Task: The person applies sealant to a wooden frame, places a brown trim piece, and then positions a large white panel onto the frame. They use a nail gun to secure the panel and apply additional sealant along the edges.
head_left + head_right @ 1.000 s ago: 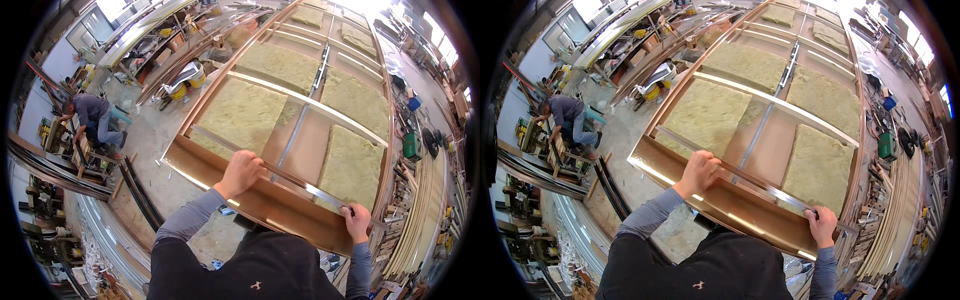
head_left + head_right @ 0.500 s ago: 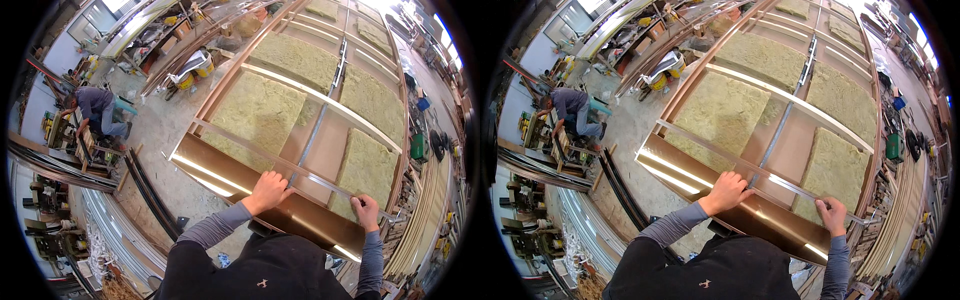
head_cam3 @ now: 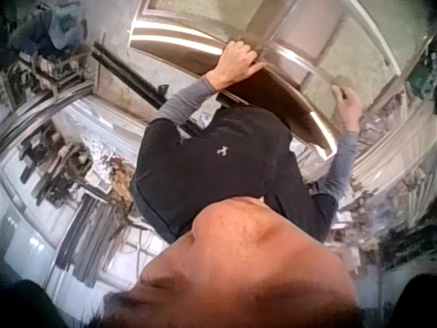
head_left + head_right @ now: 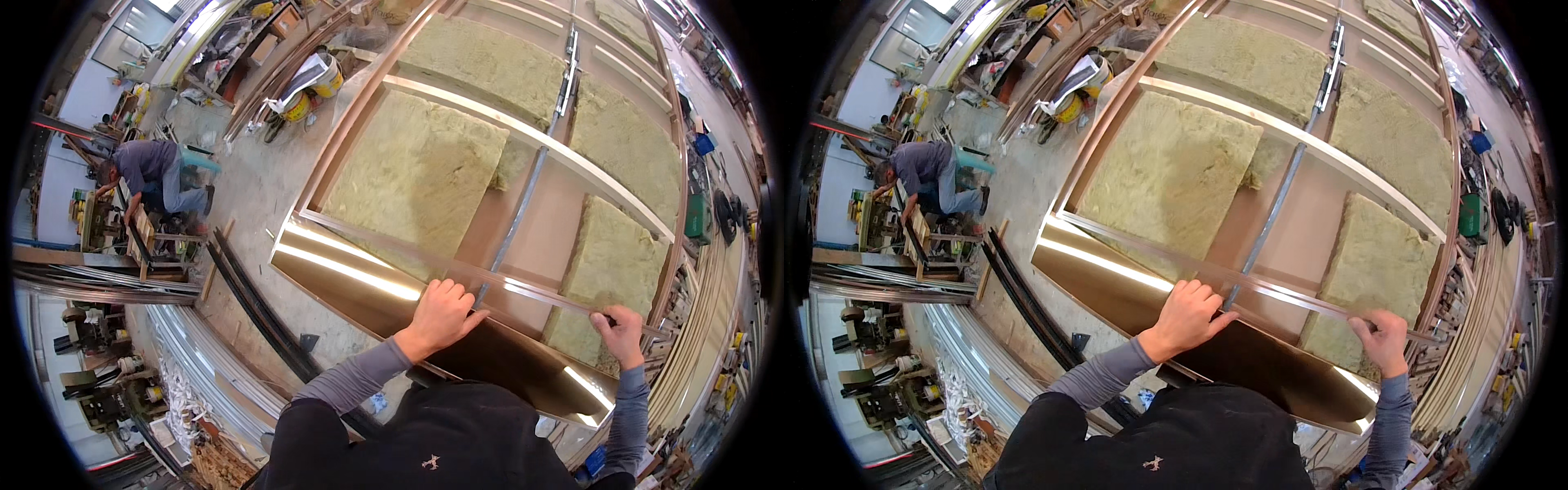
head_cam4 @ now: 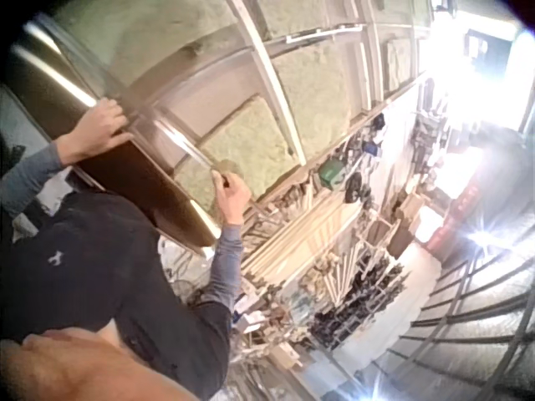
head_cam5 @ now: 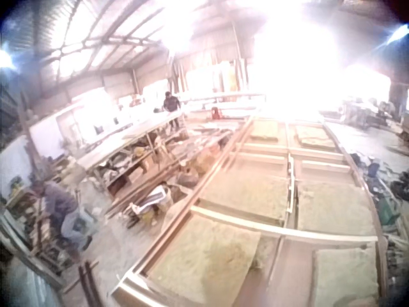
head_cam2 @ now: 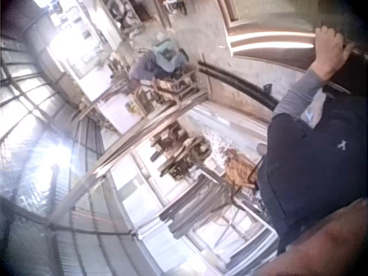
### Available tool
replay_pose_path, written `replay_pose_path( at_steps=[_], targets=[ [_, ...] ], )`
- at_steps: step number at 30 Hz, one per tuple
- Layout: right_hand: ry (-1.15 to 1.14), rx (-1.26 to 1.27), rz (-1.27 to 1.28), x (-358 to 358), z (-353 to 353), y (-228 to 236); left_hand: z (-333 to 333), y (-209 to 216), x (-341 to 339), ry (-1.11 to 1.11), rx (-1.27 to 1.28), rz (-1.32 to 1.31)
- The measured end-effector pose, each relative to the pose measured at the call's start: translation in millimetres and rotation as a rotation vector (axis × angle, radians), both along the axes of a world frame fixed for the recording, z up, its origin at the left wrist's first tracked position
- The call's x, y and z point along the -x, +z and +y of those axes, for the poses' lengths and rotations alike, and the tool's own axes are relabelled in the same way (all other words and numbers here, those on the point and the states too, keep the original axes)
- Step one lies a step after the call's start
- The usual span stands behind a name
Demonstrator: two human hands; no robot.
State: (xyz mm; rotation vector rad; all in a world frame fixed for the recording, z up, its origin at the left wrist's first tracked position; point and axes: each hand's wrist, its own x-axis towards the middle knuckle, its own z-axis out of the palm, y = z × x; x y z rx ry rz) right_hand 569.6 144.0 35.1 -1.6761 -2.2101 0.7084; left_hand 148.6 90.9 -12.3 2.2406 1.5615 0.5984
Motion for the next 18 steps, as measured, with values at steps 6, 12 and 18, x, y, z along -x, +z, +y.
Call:
replay_pose_path(
  at_steps=[6, 12, 18],
  targets=[
    [0.032, -0.028, -0.031, 18, -16, -17, -3, 2, 3, 0.024, 0.004, 0.0],
    [0.018, -0.071, -0.086, 1, -50, -40, -6, 32, -9, -0.072, -0.09, -0.043],
    [0.06, -0.248, -0.054, 20, -62, -48, -1, 31, -28, -0.155, -0.134, 0.092]
  ],
)
